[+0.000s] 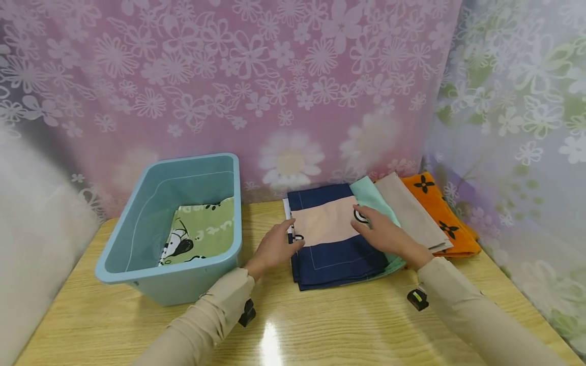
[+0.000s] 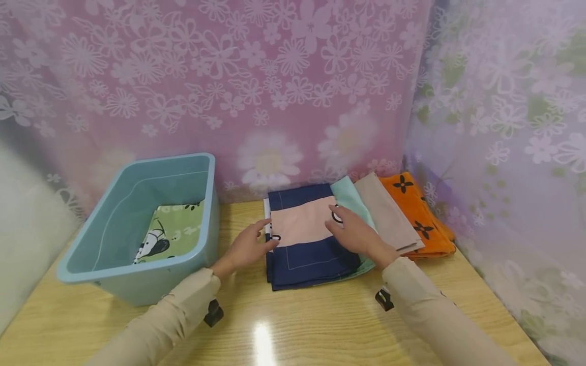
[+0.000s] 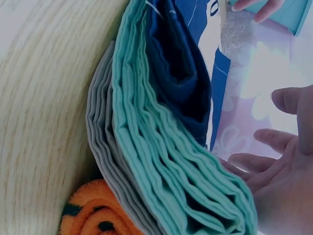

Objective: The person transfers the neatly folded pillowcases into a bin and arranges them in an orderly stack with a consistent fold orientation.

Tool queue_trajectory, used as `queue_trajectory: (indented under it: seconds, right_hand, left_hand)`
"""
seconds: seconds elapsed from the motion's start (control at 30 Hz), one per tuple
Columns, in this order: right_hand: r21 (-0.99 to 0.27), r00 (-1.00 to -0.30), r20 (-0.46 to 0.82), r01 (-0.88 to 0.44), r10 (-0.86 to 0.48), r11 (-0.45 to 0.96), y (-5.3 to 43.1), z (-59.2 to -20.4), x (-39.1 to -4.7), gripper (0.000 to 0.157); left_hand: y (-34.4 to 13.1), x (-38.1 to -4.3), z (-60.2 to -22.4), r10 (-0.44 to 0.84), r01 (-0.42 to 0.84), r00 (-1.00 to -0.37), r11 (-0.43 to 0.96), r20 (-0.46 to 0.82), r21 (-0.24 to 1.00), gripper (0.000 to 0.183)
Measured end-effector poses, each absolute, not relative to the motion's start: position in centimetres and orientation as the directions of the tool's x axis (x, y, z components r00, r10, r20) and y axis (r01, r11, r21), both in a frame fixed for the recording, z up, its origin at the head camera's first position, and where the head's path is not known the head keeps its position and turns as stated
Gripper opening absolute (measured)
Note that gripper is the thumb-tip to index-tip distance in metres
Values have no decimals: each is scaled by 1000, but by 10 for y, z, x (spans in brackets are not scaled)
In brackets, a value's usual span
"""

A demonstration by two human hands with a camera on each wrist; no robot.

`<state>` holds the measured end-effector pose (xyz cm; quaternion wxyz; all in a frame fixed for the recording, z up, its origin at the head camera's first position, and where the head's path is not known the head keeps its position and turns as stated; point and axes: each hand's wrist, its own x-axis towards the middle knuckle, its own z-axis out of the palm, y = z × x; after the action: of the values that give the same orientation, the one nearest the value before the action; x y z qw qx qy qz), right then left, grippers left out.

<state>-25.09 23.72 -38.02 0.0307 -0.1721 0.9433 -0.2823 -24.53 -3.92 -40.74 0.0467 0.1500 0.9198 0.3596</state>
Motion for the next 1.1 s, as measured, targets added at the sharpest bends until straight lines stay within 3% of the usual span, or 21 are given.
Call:
queue_trajectory:
  seconds: [0.33, 0.67, 0.9, 1.1]
  right_hand:
    - [-579, -955, -58, -204, -290, 790, 242, -383, -259, 62]
    - [-695, -944, -138, -122, -299, 708, 242, -392, -271, 54]
    - [-732, -941, -201, -40, -271, 680, 241, -398, -279, 51]
    - [-736, -937, -233, -4, -259, 677, 240, -399, -285, 53]
  left_hand:
    - [-36, -254, -414, 248, 70, -964, 595, -100, 801, 72]
    - [-27, -259, -414, 89, -177, -973, 307, -213, 935, 61]
    - [-23, -267, -418, 90, -302, -944, 159, -318, 940, 69]
    - [-19, -274, -423, 170, -264, -940, 196, -297, 945, 77]
